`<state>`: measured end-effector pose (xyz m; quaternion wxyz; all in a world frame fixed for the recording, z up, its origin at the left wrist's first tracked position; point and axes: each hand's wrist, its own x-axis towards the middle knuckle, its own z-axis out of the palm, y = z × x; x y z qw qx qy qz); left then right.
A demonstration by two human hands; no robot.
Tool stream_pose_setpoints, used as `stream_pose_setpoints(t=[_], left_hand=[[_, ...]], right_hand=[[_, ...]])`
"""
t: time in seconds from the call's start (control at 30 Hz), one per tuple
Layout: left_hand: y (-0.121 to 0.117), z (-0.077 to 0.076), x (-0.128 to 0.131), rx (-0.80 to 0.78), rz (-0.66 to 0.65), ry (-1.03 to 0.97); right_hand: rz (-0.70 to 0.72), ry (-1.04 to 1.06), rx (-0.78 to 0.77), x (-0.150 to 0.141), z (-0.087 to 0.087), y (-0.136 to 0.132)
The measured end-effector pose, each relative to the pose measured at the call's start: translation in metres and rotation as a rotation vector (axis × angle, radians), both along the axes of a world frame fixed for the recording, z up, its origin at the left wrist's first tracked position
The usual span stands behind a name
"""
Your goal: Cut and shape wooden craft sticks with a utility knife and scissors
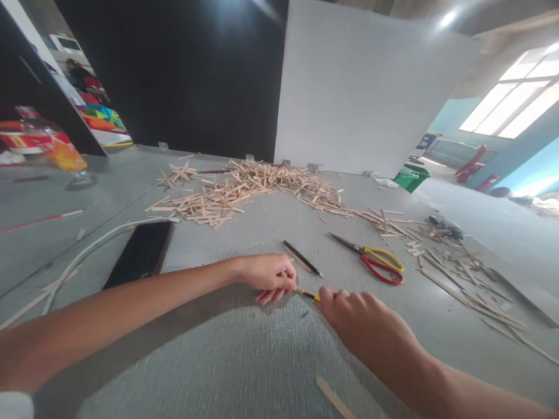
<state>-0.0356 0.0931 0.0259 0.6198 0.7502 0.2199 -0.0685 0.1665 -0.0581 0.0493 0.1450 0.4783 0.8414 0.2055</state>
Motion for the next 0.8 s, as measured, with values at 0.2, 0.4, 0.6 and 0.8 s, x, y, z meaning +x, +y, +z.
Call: stream_pose_setpoints(t=[0.2, 0.4, 0.6, 0.8], left_hand=[[0.001, 0.000, -0.002, -0.038, 0.004, -0.011], [0.007, -0.011, -0.001, -0.109, 0.016, -0.055], [0.002, 0.003, 0.007, -0.098, 0.215, -0.236], [-0.045, 0.036, 0.014, -0.099, 0.353, -0.456]], right_hand=[[0.018, -0.019, -0.128, -0.011, 0.026, 0.015], [-0.027, 0.254, -0.007, 0.024, -0.020, 0.009], [-0.321, 0.760, -0.207, 0.032, 0.015, 0.014], [-0.559, 1.106, -0.549, 0.022, 0.040, -0.007]])
